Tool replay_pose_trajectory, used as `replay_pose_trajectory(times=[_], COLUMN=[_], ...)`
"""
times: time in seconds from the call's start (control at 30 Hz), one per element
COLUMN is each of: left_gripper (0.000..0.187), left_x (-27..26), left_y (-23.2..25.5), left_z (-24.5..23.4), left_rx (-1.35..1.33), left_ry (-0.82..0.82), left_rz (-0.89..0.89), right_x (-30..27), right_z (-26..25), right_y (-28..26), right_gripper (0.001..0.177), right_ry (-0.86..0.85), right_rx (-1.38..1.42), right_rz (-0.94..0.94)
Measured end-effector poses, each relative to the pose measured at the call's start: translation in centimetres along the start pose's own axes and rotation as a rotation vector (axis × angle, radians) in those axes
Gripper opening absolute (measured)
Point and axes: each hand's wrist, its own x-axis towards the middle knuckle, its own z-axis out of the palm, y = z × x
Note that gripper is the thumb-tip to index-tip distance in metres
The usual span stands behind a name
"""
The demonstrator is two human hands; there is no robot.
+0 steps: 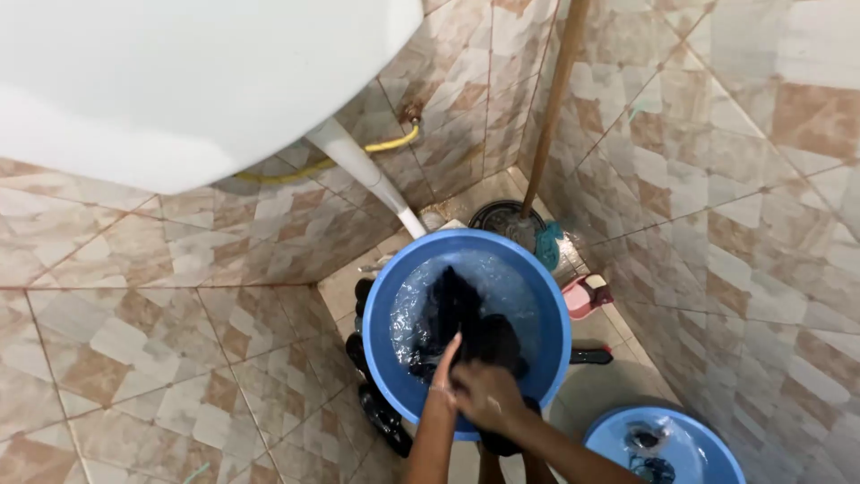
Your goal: The person washes clothes by hand, soaking, scrubbing, rinsing, and wringing them in basins and a bucket of water.
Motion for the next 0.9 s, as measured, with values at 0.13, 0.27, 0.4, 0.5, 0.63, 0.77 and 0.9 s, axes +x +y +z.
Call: replay_pose_trajectory(times=[0.13,0.27,0.4,0.5,0.63,0.77,0.9], left_gripper=[0.057,0.049,0.048,0.045,0.058,0.076,0.097], left_x=[4.9,4.4,0.6,-2.8,-4.5,-2.1,-0.3], left_y=[-1.1,-2.1,-0.8,-2.9,-4.0,-2.3,3.1], left_z=[-2.9,-1.4,0.5,1.5,1.9,0.5,0.3], left_rx=[0.096,0.779,1.085,1.355,1.538,0.712,0.571], left_ry=[0.211,0.485,0.326,0.357,0.319,0.388,0.418], left_rz=[0.176,0.635,0.807,0.885,1.021,0.65,0.699], right_x=[0.2,3.3,4.7,8.4,13.0,10.2,5.3], right_z=[1.5,5.2,3.6,1.2,2.2,2.1,1.7], right_y=[2.8,12.9,17.1,16.5,11.8,10.0,6.3], right_gripper=[0.017,0.015,0.023,0.047,0.056,0.044,0.038], right_ry=[0.076,0.504,0.453,0.268,-0.017,0.093,0.0], right_rx=[-0.042,0.12,0.379,0.764,0.898,1.05,0.969], right_rz=[-0.176,0.266,0.173,0.354,0.735,0.7,0.349])
